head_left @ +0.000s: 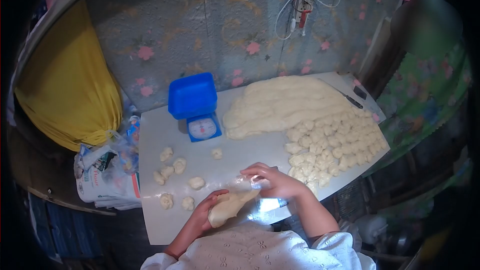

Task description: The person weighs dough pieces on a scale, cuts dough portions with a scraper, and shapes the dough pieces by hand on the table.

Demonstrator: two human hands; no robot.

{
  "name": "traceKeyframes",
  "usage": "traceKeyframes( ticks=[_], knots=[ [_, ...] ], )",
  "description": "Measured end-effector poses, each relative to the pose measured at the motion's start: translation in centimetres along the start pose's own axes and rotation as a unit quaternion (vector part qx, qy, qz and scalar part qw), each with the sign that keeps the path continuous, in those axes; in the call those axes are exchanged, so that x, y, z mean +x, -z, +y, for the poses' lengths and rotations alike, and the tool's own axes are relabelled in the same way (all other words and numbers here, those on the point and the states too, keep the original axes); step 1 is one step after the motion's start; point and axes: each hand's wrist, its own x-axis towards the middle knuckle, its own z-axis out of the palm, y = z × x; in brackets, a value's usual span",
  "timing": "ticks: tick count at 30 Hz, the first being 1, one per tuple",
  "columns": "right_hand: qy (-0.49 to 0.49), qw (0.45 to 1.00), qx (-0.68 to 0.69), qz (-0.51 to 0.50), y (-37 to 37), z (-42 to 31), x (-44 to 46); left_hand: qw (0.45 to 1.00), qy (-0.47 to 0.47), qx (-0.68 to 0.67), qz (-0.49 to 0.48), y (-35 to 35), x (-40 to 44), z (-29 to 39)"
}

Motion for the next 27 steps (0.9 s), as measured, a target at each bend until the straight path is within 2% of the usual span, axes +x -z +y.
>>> traceKeyframes(
  ticks=[1, 2, 3, 4, 6, 7, 8, 9, 11, 12, 13, 15, 17, 18, 19, 21, 22, 23, 25, 26, 27],
  knots=[
    [-0.001, 1.0, 0.003, -0.002, -0.2, 1.5, -0.3, 1.0, 0.002, -0.002, 0.003, 0.1, -0.4, 0.2],
    [-0.03, 0.981, 0.193, -0.019, -0.8, 3.1, -0.6, 1.0, -0.023, 0.003, -0.005, 0.3, -0.8, 0.2],
    [-0.058, 0.924, 0.375, -0.037, -1.4, 4.3, -0.9, 0.999, -0.05, 0.007, -0.012, 0.4, -1.1, 0.2],
    [-0.118, 0.907, 0.405, -0.015, -2.2, 3.2, -0.5, 0.999, -0.052, 0.005, -0.01, 0.2, -1.3, 0.4],
    [-0.101, 0.927, 0.36, -0.036, -4.4, 3.4, 0.5, 0.985, -0.107, 0.136, -0.017, -0.6, -1.2, 1.1],
    [-0.083, 0.944, 0.315, -0.051, -5.3, 3.3, 0.9, 0.985, -0.108, 0.136, -0.014, -1.2, -1.2, 1.7],
    [-0.068, 0.956, 0.284, -0.01, -5.5, 1.8, 1.3, 0.96, -0.158, 0.23, -0.021, -2.2, -1.3, 2.4],
    [-0.068, 0.956, 0.284, -0.014, -5.2, 1.0, 1.5, 0.924, -0.206, 0.321, -0.028, -3.1, -1.6, 3.2],
    [-0.098, 0.968, 0.23, 0.027, -4.1, -0.2, 1.8, 0.938, -0.197, 0.284, -0.027, -4.0, -2.5, 4.8],
    [-0.118, 0.93, 0.338, 0.089, -3.8, -1.0, 1.6, 0.873, -0.258, 0.415, -0.014, -3.6, -3.0, 5.7],
    [-0.118, 0.929, 0.338, 0.087, -3.1, -0.9, 1.4, 0.786, -0.311, 0.535, -0.001, -3.2, -3.5, 6.3],
    [-0.052, 0.924, 0.351, 0.142, -1.7, -0.4, 0.7, 0.786, -0.324, 0.526, 0.02, -2.2, -4.6, 6.7],
    [-0.03, 0.909, 0.378, 0.173, -0.9, 0.5, 0.6, 0.904, -0.241, 0.353, 0.029, -1.6, -5.6, 6.9],
    [-0.006, 0.892, 0.402, 0.204, -0.7, 0.9, 0.7, 0.949, -0.157, 0.273, 0.025, -1.4, -6.0, 7.1],
    [-0.008, 0.892, 0.404, 0.204, -0.4, 1.0, 0.9, 0.949, -0.156, 0.272, 0.027, -0.7, -5.6, 6.3],
    [-0.179, 0.915, 0.32, 0.167, 0.0, 1.2, 1.4, 0.962, -0.091, 0.247, 0.071, 1.3, -3.9, 3.5],
    [-0.166, 0.975, 0.075, 0.129, -0.3, 3.3, 1.2, 0.824, -0.135, 0.545, 0.082, 1.3, -3.5, 3.0],
    [-0.147, 0.975, -0.132, 0.104, -0.9, 4.3, 0.8, 0.824, -0.136, 0.544, 0.083, 1.3, -3.3, 2.2],
    [-0.138, 0.95, -0.259, 0.106, -1.5, 5.0, 0.8, 0.666, -0.184, 0.717, 0.091, 1.1, -3.3, 0.8],
    [-0.141, 0.95, -0.256, 0.105, -1.3, 4.7, 0.8, 0.659, -0.204, 0.717, 0.101, 0.8, -3.1, 0.5],
    [-0.113, 0.977, -0.162, 0.081, -0.9, 4.3, 0.8, 0.663, -0.2, 0.715, 0.099, 0.4, -2.9, 0.1]
  ],
)
